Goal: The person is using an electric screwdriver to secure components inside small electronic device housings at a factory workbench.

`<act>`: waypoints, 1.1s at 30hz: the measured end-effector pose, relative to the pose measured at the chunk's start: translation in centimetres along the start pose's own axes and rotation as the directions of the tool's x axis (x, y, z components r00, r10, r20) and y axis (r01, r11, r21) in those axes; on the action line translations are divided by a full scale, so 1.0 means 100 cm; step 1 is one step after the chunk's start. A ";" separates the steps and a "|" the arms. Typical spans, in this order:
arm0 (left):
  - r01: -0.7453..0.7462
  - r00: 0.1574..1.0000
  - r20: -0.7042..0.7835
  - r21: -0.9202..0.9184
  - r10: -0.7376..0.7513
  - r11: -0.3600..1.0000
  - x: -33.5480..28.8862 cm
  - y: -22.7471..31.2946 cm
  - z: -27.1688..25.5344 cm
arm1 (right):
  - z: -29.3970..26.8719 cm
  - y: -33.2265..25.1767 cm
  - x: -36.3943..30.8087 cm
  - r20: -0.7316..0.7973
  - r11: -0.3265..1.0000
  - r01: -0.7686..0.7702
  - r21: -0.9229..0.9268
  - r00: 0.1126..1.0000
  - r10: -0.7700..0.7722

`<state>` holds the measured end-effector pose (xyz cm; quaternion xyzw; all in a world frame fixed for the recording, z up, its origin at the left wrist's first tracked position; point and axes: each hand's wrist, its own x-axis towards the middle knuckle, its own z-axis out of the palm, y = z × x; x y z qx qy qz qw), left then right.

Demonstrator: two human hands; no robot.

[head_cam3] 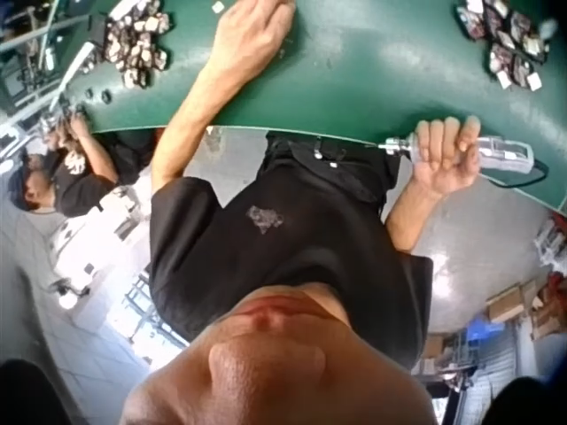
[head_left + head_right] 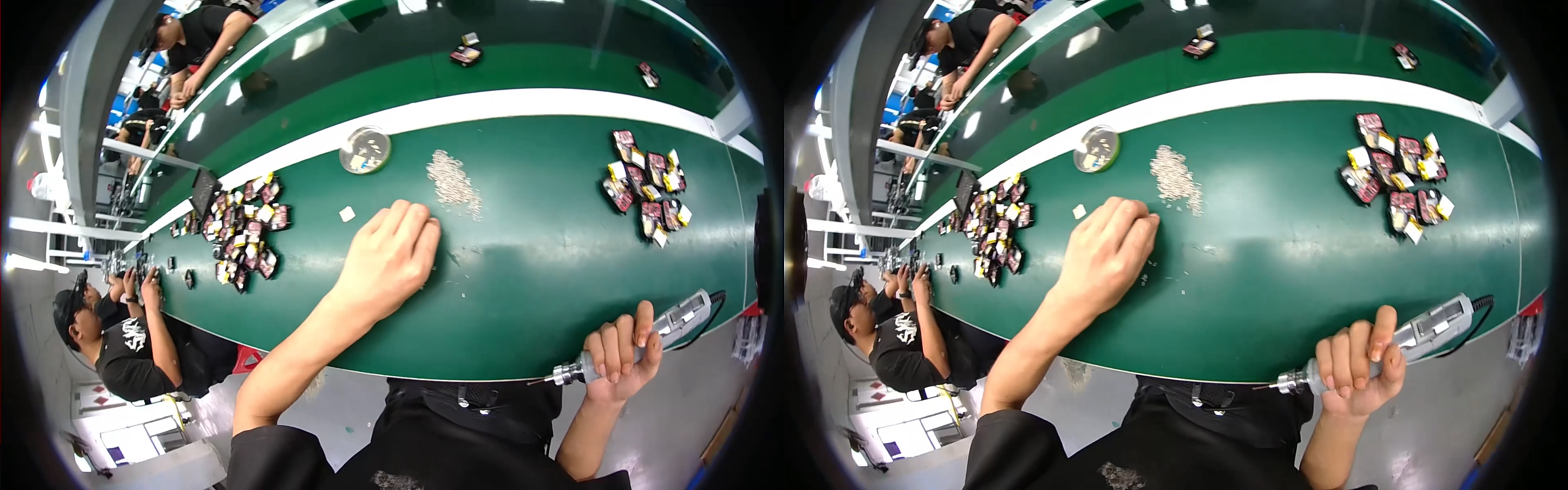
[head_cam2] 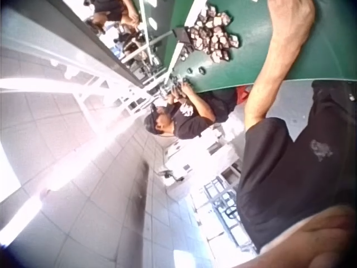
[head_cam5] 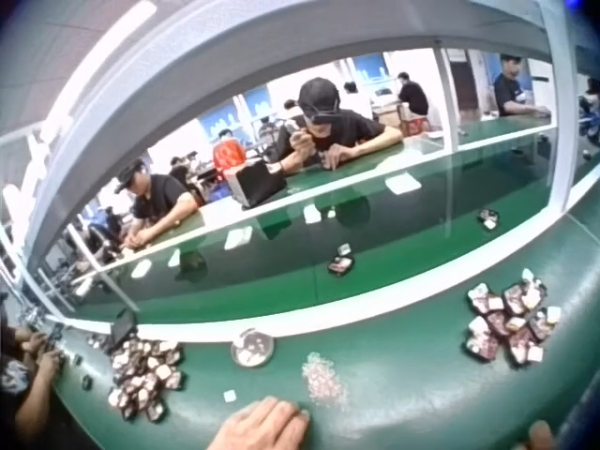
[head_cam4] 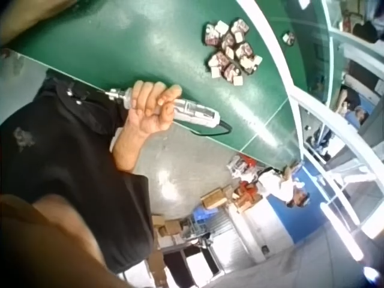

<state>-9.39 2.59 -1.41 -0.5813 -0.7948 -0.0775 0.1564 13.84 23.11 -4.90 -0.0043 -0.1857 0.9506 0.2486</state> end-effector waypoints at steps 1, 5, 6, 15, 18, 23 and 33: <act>0.015 1.000 0.006 -0.023 -0.015 1.000 -0.001 -0.003 -0.002 | 0.003 -0.001 -0.001 -0.015 1.000 0.005 0.006 1.000 -0.005; 0.227 0.969 -0.017 -0.339 -0.247 0.913 0.001 0.011 -0.007 | 0.000 -0.011 -0.010 -0.079 0.998 0.069 -0.004 0.994 -0.069; 0.248 0.961 -0.025 -0.358 -0.275 0.900 -0.004 0.015 -0.010 | 0.001 -0.009 -0.012 -0.090 0.998 0.065 -0.008 0.994 -0.066; 0.231 0.899 -0.169 -0.600 -0.404 0.766 -0.034 0.060 -0.026 | 0.029 0.001 0.003 -0.092 0.992 0.128 -0.022 0.987 -0.129; 0.184 0.873 -0.104 -0.834 -0.476 0.521 -0.030 0.083 -0.024 | 0.048 0.002 0.010 -0.071 0.966 0.249 -0.066 0.965 -0.254; 0.251 0.827 0.201 -0.968 -0.525 0.024 -0.032 0.115 -0.024 | 0.073 0.009 0.018 0.006 0.946 0.305 -0.106 0.952 -0.307; 0.169 0.816 0.420 -0.830 -0.397 -0.531 -0.032 0.129 -0.012 | 0.083 0.021 0.017 -0.151 0.914 0.385 -0.124 0.903 -0.401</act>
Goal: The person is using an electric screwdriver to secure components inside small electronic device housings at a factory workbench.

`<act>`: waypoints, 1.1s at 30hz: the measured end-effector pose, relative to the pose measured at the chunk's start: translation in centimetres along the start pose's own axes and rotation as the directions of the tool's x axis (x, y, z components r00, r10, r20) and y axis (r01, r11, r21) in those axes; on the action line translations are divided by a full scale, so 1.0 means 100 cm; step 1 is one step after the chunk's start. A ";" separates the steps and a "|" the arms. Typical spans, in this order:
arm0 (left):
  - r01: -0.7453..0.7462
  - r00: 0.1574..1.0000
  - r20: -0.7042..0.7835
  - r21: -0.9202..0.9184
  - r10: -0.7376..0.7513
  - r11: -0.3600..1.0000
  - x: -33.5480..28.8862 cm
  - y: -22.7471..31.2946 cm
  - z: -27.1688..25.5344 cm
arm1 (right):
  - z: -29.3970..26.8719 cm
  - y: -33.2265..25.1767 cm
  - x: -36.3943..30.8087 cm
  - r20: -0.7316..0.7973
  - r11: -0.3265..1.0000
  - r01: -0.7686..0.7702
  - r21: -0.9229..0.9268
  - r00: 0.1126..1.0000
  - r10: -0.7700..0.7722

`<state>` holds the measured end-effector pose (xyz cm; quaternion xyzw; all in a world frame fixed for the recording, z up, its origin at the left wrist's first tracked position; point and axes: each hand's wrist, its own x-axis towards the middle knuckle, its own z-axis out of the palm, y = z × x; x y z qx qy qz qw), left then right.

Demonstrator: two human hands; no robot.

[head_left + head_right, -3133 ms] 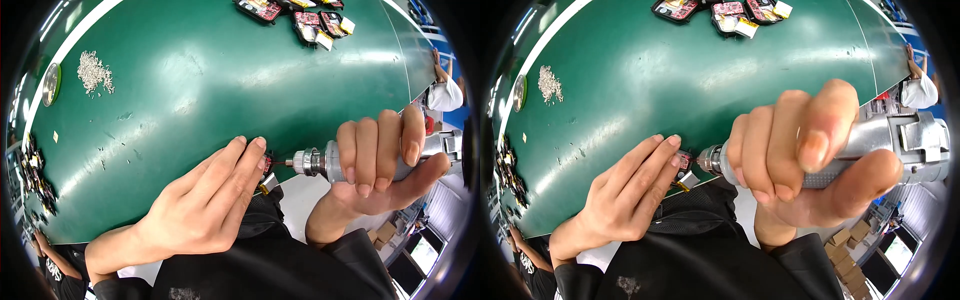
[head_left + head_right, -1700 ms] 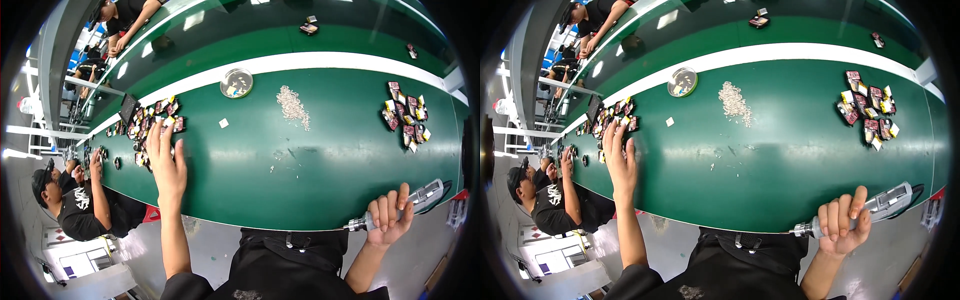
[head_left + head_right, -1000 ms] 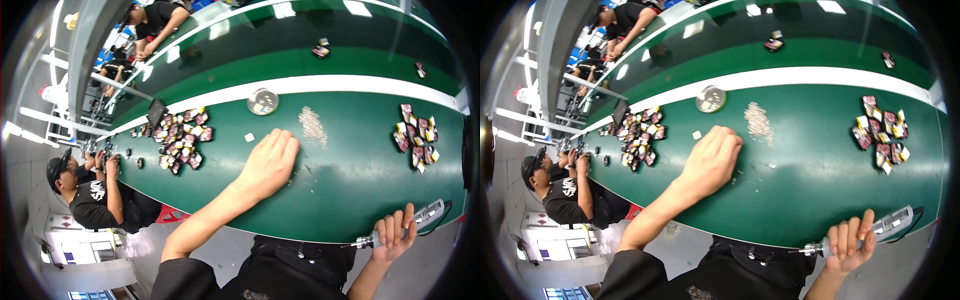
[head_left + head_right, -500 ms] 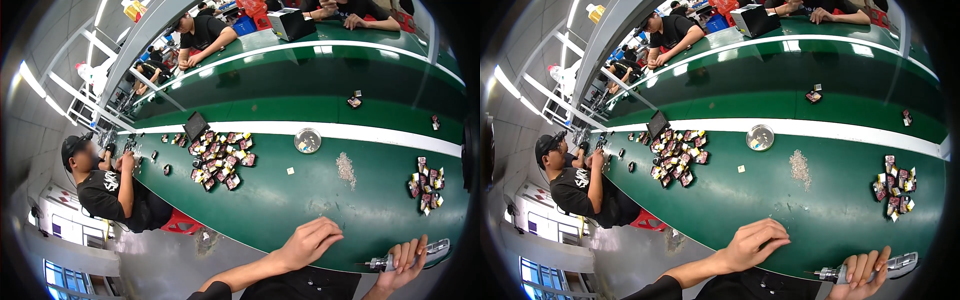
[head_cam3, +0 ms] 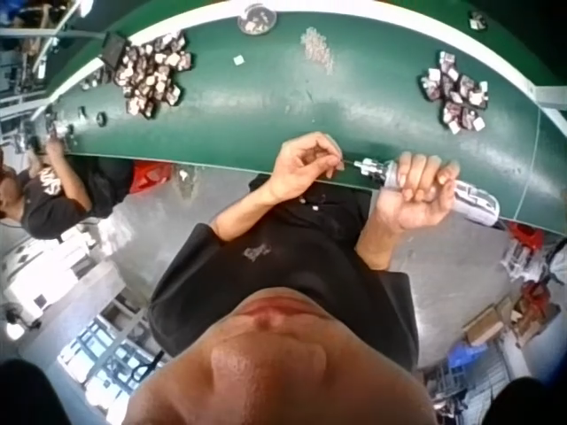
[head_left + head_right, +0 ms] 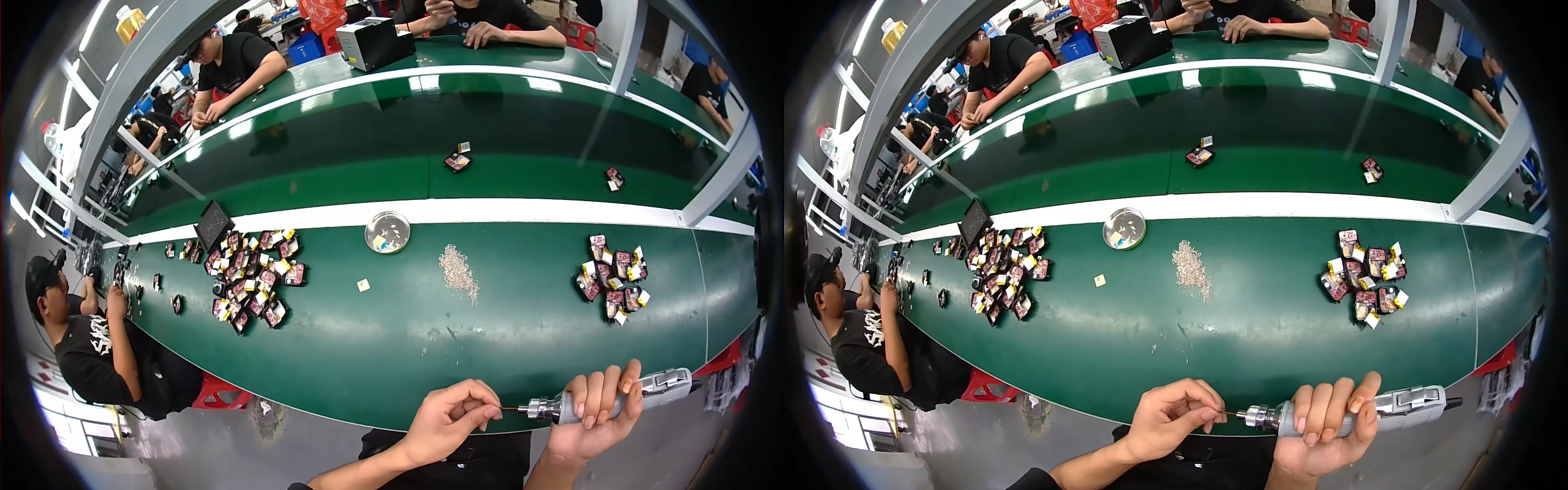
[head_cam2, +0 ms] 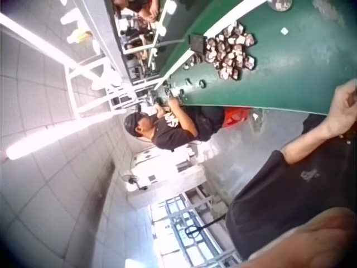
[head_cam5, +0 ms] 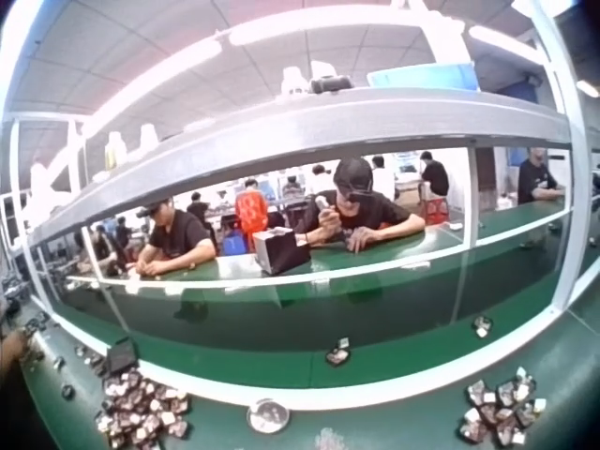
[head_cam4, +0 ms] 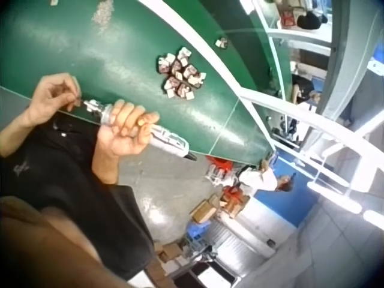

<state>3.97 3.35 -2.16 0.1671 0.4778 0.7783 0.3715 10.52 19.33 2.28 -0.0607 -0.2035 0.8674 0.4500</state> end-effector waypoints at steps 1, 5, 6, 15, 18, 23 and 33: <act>0.026 1.000 0.012 0.018 -0.026 0.999 -0.001 0.001 0.001 | 0.000 0.000 0.000 -0.010 1.000 -0.007 0.009 1.000 0.007; 0.032 0.999 0.011 0.036 -0.032 0.999 -0.001 -0.001 -0.001 | -0.003 0.001 0.000 -0.005 0.999 -0.039 0.008 0.999 0.039; 0.039 0.999 0.024 0.033 -0.040 0.999 -0.001 -0.002 -0.002 | -0.003 0.002 0.001 -0.002 0.999 -0.037 0.012 0.999 0.037; -0.223 0.974 0.086 0.548 0.210 0.806 0.009 0.015 0.005 | -0.008 0.000 0.005 0.008 0.999 -0.049 0.000 0.999 0.049; -0.247 0.968 0.133 0.665 0.214 0.705 0.013 0.014 0.004 | -0.013 0.004 0.008 -0.044 0.997 -0.068 -0.025 0.997 0.066; -0.192 0.980 0.101 0.680 0.169 0.708 0.011 0.012 0.009 | -0.016 -0.001 0.007 -0.040 0.997 -0.079 -0.008 0.996 0.079; -0.324 0.945 0.248 0.801 0.213 0.504 0.037 0.020 0.016 | -0.030 0.004 0.022 -0.068 0.983 -0.129 0.134 0.988 0.139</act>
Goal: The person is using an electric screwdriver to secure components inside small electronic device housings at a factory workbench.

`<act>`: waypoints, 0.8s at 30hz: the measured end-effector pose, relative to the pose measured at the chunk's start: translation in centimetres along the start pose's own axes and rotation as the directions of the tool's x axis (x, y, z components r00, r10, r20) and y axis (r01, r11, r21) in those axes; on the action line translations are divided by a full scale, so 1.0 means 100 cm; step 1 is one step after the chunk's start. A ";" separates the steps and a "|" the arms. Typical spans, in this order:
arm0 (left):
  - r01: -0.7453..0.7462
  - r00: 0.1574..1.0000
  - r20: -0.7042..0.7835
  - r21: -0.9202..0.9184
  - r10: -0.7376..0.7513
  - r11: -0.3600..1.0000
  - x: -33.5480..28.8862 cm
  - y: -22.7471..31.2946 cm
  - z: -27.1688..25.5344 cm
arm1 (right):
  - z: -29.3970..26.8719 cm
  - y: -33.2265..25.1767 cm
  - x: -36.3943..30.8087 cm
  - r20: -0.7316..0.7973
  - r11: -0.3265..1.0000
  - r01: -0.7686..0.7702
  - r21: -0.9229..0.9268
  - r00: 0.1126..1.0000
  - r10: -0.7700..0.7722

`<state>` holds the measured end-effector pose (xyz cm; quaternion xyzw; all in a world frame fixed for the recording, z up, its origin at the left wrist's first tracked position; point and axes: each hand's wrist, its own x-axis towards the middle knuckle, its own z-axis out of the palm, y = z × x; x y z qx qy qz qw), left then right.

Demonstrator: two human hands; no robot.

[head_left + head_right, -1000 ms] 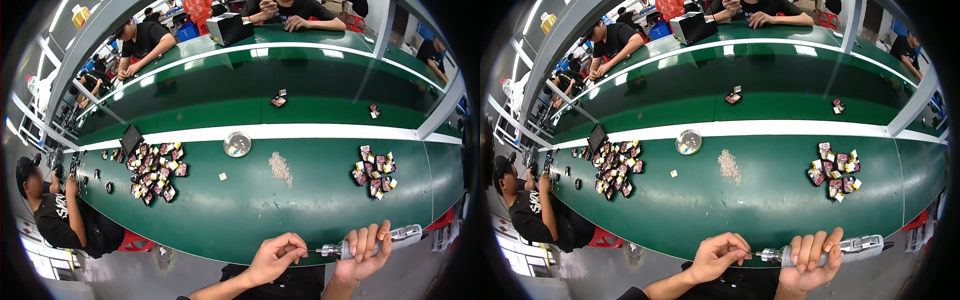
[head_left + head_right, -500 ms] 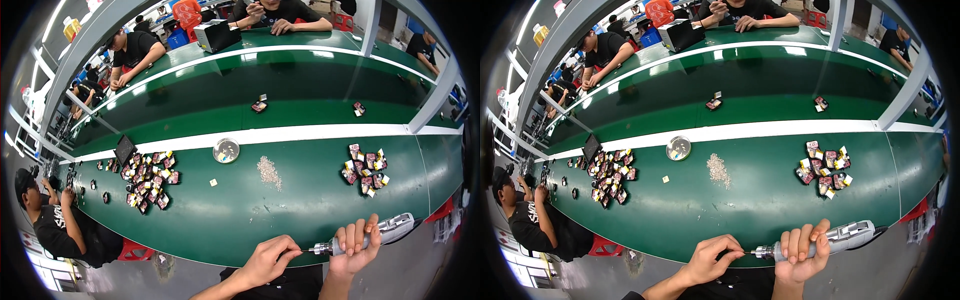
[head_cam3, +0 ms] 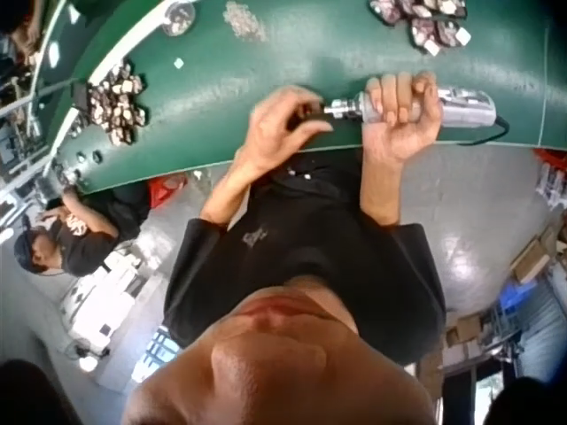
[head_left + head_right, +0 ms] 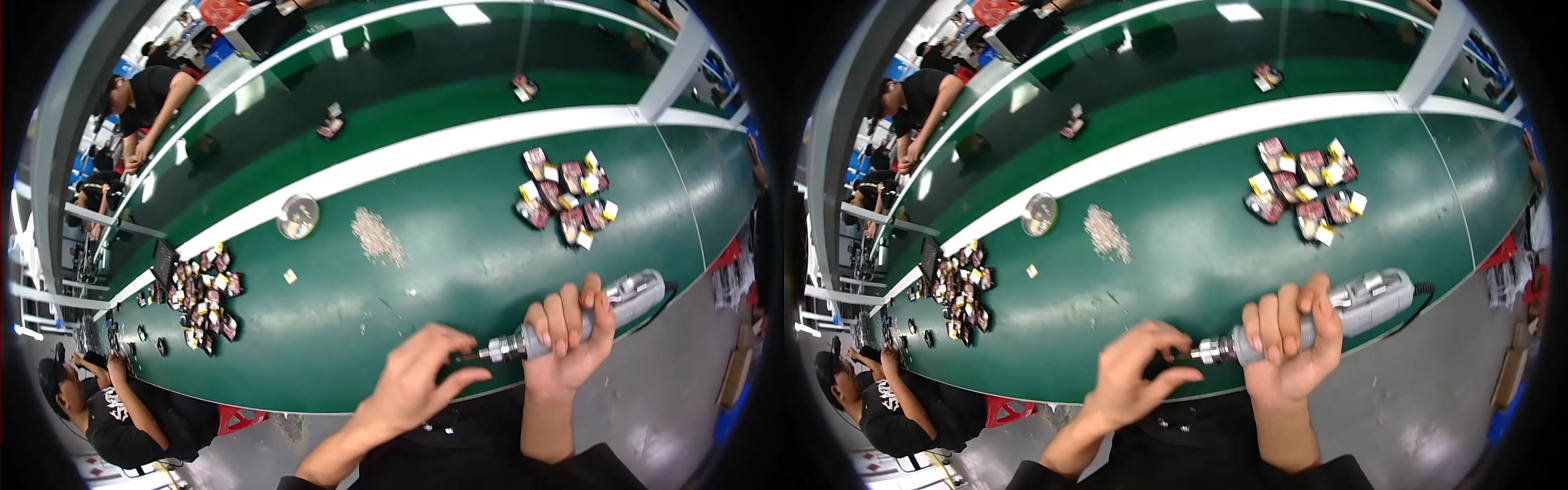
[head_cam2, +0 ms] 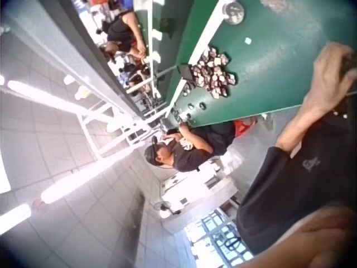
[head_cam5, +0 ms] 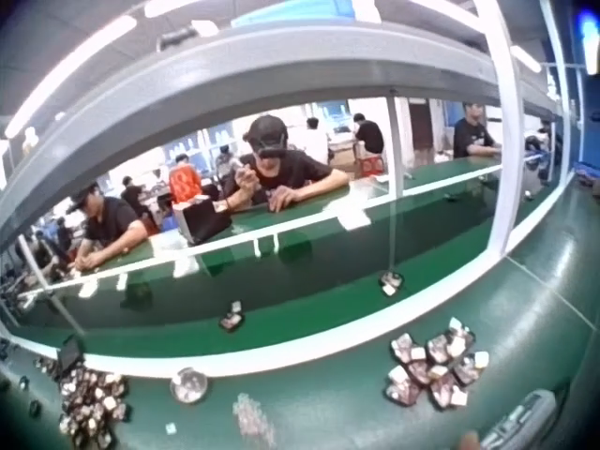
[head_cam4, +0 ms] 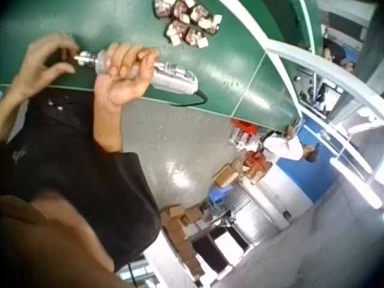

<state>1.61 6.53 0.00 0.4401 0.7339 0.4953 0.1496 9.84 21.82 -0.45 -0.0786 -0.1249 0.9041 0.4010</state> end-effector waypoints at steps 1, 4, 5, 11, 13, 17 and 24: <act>-0.021 1.000 -0.021 0.041 0.022 0.999 0.008 -0.002 -0.009 | -0.002 -0.005 0.004 -0.001 1.000 0.024 0.001 1.000 -0.024; 0.015 0.983 -0.186 0.121 0.008 0.993 0.032 -0.013 -0.045 | -0.010 -0.011 0.016 0.048 0.999 0.029 -0.016 0.998 -0.028; -0.002 0.965 -0.259 0.164 0.045 0.986 0.046 -0.020 -0.053 | -0.014 -0.015 0.018 0.027 0.999 0.044 -0.031 0.999 -0.043; 0.220 0.964 -0.263 0.668 -0.051 0.711 0.128 -0.095 -0.160 | -0.018 -0.007 0.014 -0.100 1.000 0.028 0.005 0.995 -0.028; 0.330 0.944 -0.225 0.685 -0.242 0.650 0.148 -0.114 -0.178 | -0.020 -0.008 0.011 -0.113 1.000 0.028 -0.001 0.993 -0.028; 0.329 0.943 -0.227 0.723 -0.242 0.607 0.176 -0.129 -0.164 | -0.023 -0.014 0.008 -0.136 0.999 0.046 -0.008 0.990 -0.047; 0.332 0.943 -0.268 0.785 -0.197 0.523 0.206 -0.136 -0.152 | -0.021 -0.011 0.009 -0.149 1.000 0.014 0.025 0.989 -0.010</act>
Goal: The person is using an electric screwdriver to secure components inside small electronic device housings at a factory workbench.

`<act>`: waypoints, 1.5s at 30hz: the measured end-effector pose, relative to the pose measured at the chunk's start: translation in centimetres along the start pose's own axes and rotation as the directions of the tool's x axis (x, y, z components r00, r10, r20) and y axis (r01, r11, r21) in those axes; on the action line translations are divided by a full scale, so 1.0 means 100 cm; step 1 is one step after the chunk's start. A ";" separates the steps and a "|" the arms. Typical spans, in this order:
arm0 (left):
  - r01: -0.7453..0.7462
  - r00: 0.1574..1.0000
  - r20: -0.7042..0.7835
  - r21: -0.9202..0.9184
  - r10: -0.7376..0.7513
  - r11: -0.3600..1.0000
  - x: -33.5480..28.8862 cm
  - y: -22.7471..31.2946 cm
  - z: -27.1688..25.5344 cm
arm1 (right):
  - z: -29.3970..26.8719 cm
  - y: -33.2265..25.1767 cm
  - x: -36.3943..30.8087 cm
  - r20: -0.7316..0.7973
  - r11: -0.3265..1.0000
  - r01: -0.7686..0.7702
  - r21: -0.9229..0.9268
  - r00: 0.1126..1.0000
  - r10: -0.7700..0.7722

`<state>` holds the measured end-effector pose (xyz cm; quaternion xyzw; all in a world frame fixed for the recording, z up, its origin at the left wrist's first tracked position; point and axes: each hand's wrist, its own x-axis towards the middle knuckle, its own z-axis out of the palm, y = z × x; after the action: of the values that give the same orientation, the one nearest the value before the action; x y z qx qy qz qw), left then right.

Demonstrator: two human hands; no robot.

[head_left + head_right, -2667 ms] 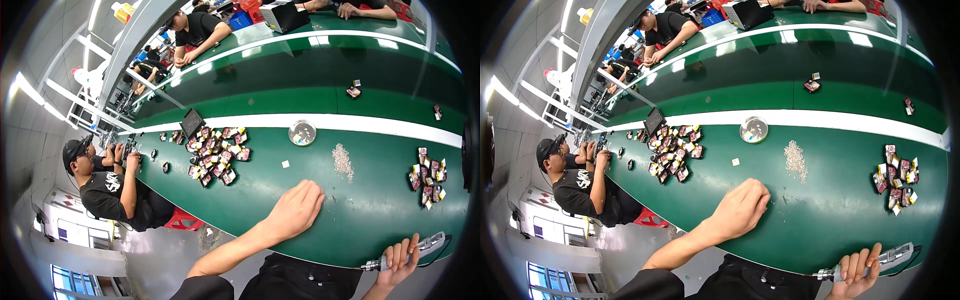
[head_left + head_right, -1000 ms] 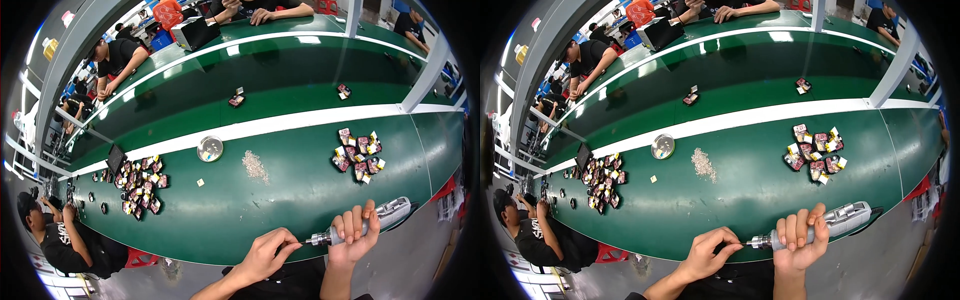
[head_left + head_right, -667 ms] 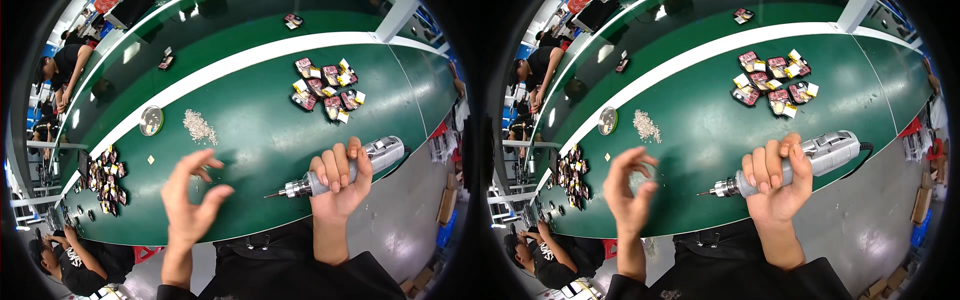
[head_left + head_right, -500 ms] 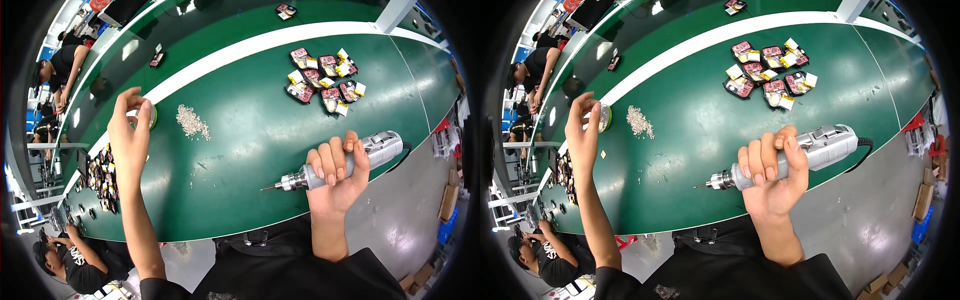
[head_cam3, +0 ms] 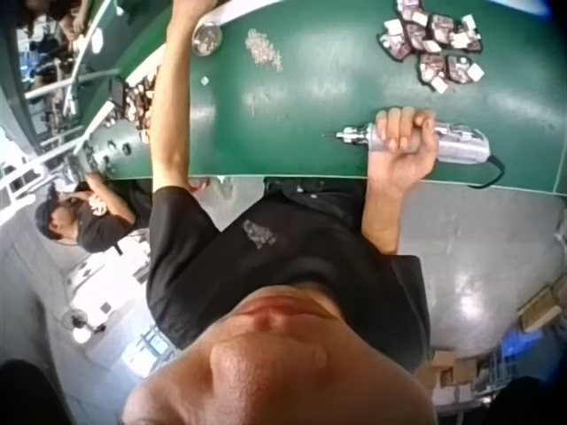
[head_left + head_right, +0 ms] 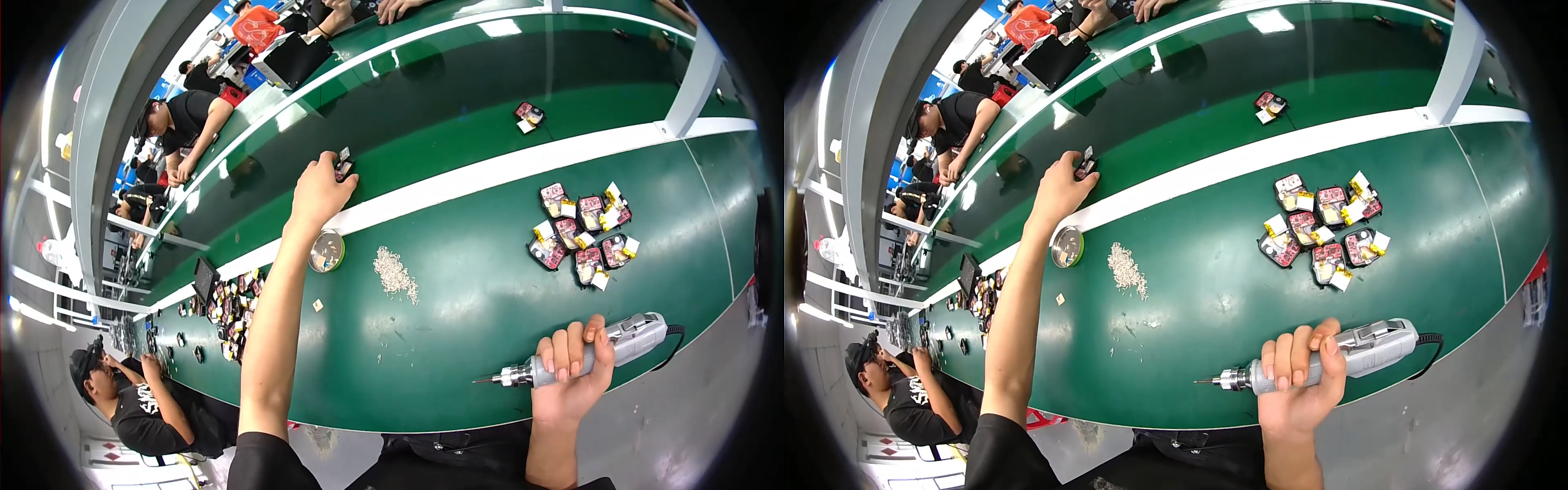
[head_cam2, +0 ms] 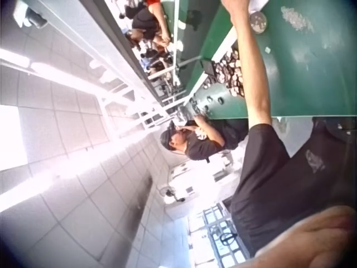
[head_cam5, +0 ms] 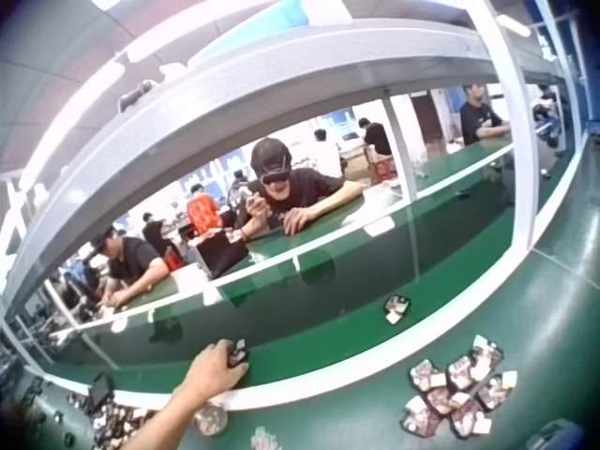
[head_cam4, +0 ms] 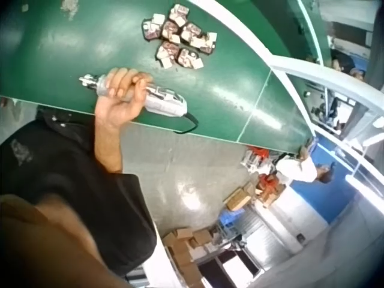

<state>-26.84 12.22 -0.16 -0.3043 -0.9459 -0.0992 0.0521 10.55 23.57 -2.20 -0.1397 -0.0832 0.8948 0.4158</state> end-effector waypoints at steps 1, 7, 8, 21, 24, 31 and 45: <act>-0.005 1.000 -0.009 -0.003 0.005 1.000 0.004 0.001 0.001 | 0.001 0.000 0.001 -0.011 1.000 -0.015 0.006 1.000 0.016; -0.127 0.991 -0.040 -0.069 0.125 0.989 0.021 -0.004 0.010 | 0.000 -0.001 0.003 0.049 1.000 -0.012 -0.023 0.999 0.013; -0.127 0.990 -0.066 -0.065 0.122 0.990 0.021 -0.007 0.011 | 0.000 -0.001 0.003 0.038 0.999 -0.023 -0.021 0.999 0.024; -0.086 0.979 -0.199 -0.188 0.048 0.978 0.002 -0.022 0.008 | 0.000 -0.005 -0.005 0.033 0.998 -0.049 -0.036 0.998 0.050; -0.186 0.978 -0.144 -0.291 0.149 0.938 -0.028 0.025 0.001 | -0.001 -0.010 -0.007 0.018 0.998 -0.039 -0.047 0.999 0.039; -0.595 0.742 0.002 -0.461 0.671 0.659 -0.178 0.129 -0.037 | -0.009 -0.023 -0.020 -0.001 0.988 -0.105 -0.110 0.994 0.106; -0.468 0.768 0.054 -0.635 0.639 0.615 -0.210 0.146 -0.013 | -0.023 -0.022 -0.074 0.106 0.934 -0.328 -0.138 0.933 0.343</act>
<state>-1.17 11.69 0.03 -0.5947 -0.7217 -0.3219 -0.1479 17.48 19.37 -2.42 -0.1183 -0.1372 0.9534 0.2413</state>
